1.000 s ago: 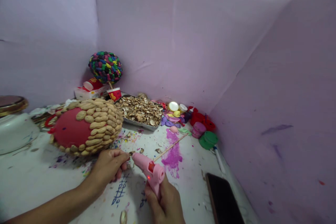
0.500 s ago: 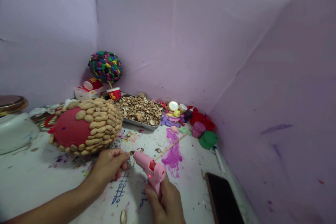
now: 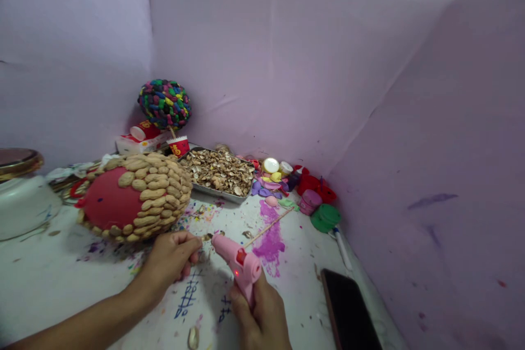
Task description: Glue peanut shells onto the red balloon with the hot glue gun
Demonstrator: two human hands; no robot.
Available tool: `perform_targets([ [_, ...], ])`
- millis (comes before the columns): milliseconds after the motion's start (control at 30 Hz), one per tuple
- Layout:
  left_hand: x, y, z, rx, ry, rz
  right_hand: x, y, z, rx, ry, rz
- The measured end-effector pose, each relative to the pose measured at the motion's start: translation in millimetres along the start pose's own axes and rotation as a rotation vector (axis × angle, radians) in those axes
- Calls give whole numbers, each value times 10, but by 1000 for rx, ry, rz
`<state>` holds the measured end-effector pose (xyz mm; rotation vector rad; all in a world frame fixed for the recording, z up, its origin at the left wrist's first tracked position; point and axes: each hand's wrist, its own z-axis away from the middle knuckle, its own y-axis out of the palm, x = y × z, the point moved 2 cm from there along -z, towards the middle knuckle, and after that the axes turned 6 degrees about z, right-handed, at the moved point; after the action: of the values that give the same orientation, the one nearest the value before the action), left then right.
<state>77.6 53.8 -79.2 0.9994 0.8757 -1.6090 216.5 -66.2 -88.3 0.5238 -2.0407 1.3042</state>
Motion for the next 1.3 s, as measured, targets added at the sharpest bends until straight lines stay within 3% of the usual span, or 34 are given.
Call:
perform_targets([
  [600, 44, -13, -27, -17, 37, 18, 54, -34, -31, 48, 6, -11],
  [867, 52, -12, -47, -29, 30, 47, 25, -32, 2, 4, 47, 10],
  [1067, 44, -20, -39, -25, 31, 47, 38, -21, -11, 42, -42, -6],
  [1300, 55, -20, -41, -31, 38, 67, 18, -28, -9, 28, -41, 17],
])
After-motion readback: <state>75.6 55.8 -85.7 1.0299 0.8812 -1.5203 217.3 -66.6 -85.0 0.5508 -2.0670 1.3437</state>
